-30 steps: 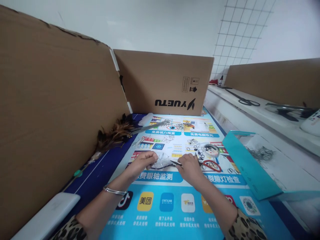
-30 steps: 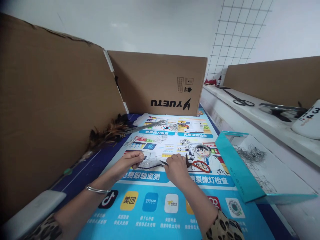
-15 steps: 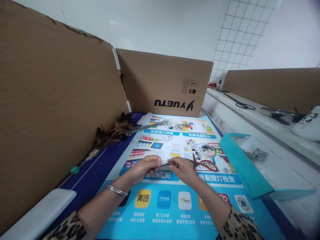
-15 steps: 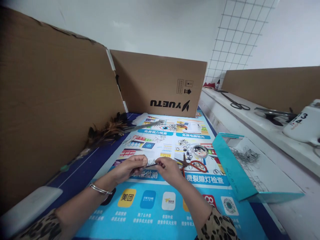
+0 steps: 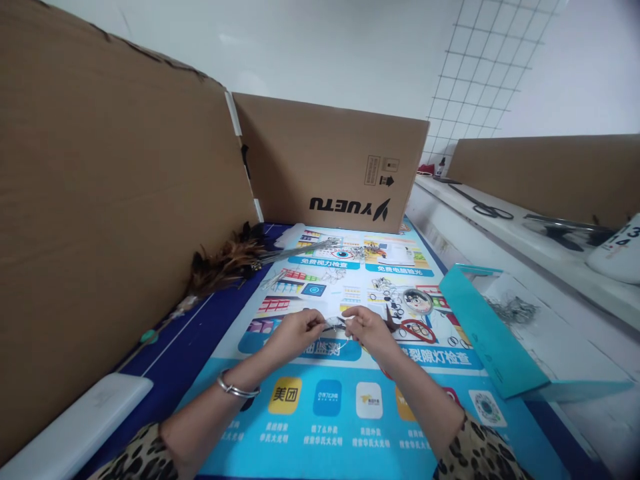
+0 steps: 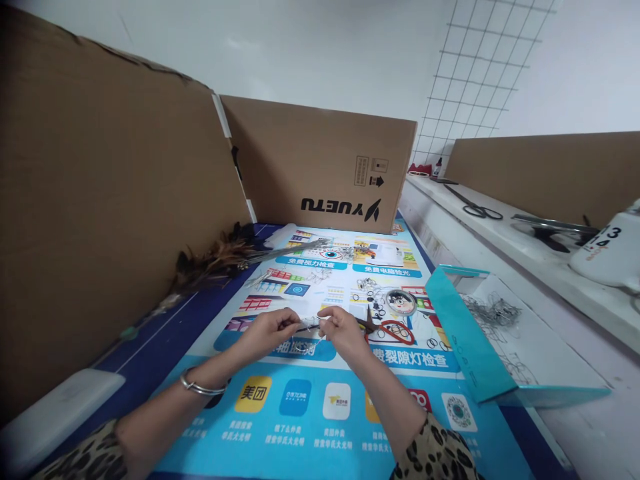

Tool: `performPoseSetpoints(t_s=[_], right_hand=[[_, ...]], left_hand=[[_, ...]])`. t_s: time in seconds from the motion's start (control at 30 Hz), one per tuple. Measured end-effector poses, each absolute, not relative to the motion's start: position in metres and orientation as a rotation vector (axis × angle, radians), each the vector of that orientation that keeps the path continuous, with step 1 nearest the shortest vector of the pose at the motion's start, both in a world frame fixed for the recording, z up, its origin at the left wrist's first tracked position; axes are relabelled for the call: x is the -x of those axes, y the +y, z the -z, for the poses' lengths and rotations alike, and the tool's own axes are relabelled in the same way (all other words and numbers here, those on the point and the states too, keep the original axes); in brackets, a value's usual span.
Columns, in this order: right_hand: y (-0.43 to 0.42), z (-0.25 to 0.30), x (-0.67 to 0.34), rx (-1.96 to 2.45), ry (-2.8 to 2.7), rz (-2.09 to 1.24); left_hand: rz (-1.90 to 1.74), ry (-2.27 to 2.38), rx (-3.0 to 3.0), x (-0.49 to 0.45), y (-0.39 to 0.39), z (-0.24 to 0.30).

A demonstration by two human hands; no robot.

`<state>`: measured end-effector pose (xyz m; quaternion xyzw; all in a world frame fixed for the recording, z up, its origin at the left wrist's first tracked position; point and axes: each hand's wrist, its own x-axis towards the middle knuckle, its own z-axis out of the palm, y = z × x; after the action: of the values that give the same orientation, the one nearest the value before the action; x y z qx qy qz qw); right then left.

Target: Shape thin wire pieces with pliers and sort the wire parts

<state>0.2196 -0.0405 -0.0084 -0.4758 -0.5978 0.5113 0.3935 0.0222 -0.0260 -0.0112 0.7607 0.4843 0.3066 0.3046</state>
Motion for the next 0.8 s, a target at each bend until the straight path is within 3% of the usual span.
performPoseSetpoints(t_s=[0.8], right_hand=[[-0.047, 0.005, -0.218, 1.326, -1.712, -0.888]], left_hand=[[-1.041, 1.45, -1.943, -0.003, -0.009, 0.006]])
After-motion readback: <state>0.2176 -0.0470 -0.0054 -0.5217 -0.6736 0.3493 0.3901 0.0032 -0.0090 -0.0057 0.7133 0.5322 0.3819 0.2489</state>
